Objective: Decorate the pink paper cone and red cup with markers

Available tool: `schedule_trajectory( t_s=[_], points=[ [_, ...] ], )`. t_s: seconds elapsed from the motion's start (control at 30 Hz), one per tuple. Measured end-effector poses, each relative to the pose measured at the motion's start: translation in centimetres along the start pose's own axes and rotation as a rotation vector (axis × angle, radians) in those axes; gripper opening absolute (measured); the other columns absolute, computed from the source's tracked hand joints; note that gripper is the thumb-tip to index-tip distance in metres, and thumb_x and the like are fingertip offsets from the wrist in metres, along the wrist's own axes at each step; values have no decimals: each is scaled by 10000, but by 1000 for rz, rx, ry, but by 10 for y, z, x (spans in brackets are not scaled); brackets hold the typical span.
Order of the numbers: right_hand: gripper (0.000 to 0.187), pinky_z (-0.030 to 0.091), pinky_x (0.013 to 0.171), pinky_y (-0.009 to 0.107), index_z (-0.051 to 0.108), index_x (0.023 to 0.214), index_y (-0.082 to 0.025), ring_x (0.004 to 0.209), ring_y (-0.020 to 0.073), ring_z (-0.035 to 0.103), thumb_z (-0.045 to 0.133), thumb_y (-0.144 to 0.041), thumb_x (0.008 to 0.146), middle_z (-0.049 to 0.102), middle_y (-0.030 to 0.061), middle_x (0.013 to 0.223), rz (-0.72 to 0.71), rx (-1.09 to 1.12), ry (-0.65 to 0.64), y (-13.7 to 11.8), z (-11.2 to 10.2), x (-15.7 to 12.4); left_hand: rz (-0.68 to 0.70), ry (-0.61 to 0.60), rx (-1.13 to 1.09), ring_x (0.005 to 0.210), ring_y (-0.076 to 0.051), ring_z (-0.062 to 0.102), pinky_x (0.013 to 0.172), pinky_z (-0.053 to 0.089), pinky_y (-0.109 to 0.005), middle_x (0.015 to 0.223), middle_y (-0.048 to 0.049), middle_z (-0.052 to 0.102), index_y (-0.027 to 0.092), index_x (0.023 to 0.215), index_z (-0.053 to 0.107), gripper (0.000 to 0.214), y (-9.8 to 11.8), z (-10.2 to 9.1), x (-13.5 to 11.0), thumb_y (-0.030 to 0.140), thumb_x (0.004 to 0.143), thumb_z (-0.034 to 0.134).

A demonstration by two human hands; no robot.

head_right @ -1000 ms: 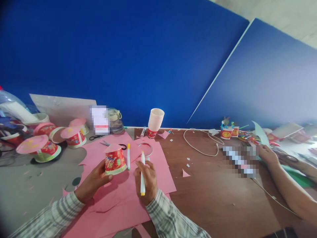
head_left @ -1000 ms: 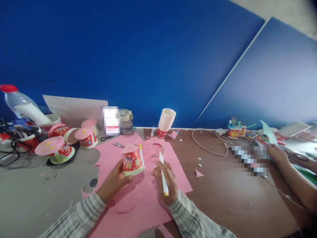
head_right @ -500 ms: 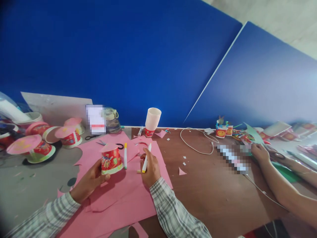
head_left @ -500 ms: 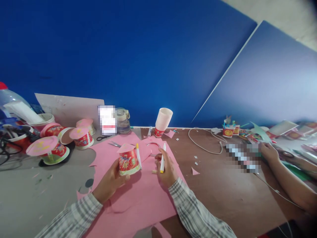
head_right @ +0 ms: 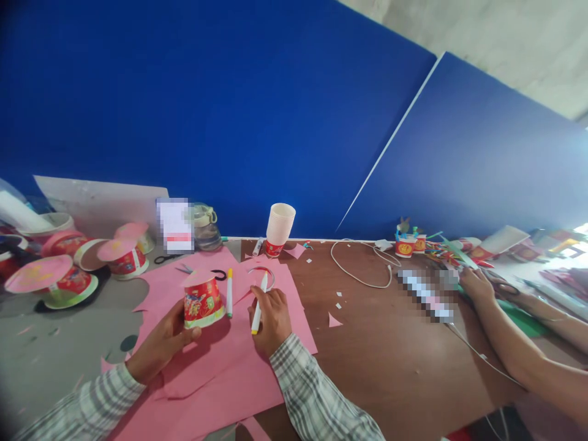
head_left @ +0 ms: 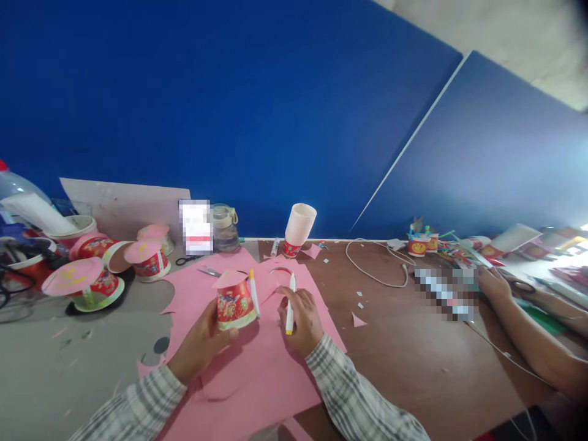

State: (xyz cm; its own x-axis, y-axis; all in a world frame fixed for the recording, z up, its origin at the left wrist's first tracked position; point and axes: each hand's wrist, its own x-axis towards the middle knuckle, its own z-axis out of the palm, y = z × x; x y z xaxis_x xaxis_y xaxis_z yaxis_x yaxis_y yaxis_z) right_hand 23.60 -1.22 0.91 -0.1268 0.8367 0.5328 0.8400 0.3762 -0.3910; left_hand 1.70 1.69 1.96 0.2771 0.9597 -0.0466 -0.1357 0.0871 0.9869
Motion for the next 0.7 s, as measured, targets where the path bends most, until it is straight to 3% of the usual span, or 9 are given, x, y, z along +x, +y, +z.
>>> schedule_trajectory(
  t_s=[0.2, 0.33, 0.43, 0.7],
  points=[
    [417, 463, 677, 295, 555, 1109, -205, 725, 182, 603, 614, -159, 699, 691, 19, 839, -155, 17, -239, 8, -11, 4, 29, 29, 47, 857, -274, 591, 664, 491, -337, 928, -40, 691, 247, 983, 543, 607, -2, -1, 0, 436, 446, 755],
    [327, 437, 610, 268, 575, 1091, -216, 698, 174, 600, 580, -164, 768, 678, 24, 807, -191, 16, -313, 8, -9, 3, 29, 18, 53, 824, -264, 599, 604, 504, -317, 898, -29, 691, 256, 993, 538, 591, -5, 1, -2, 418, 467, 753],
    [282, 450, 612, 274, 579, 1082, -215, 700, 178, 596, 552, -162, 806, 665, 31, 798, -165, 35, -297, 7, -3, 1, 50, 3, 30, 881, -271, 595, 659, 524, -330, 951, -27, 681, 271, 1015, 529, 583, -4, 3, -3, 372, 488, 756],
    [399, 535, 645, 295, 457, 1209, -209, 712, 184, 599, 515, -141, 821, 632, 56, 902, -18, 129, -111, 1, -4, -2, 142, 65, 135, 1070, -291, 516, 877, 473, -440, 1190, -29, 570, 315, 1171, 384, 737, -5, 2, -1, 381, 516, 716]
  ],
)
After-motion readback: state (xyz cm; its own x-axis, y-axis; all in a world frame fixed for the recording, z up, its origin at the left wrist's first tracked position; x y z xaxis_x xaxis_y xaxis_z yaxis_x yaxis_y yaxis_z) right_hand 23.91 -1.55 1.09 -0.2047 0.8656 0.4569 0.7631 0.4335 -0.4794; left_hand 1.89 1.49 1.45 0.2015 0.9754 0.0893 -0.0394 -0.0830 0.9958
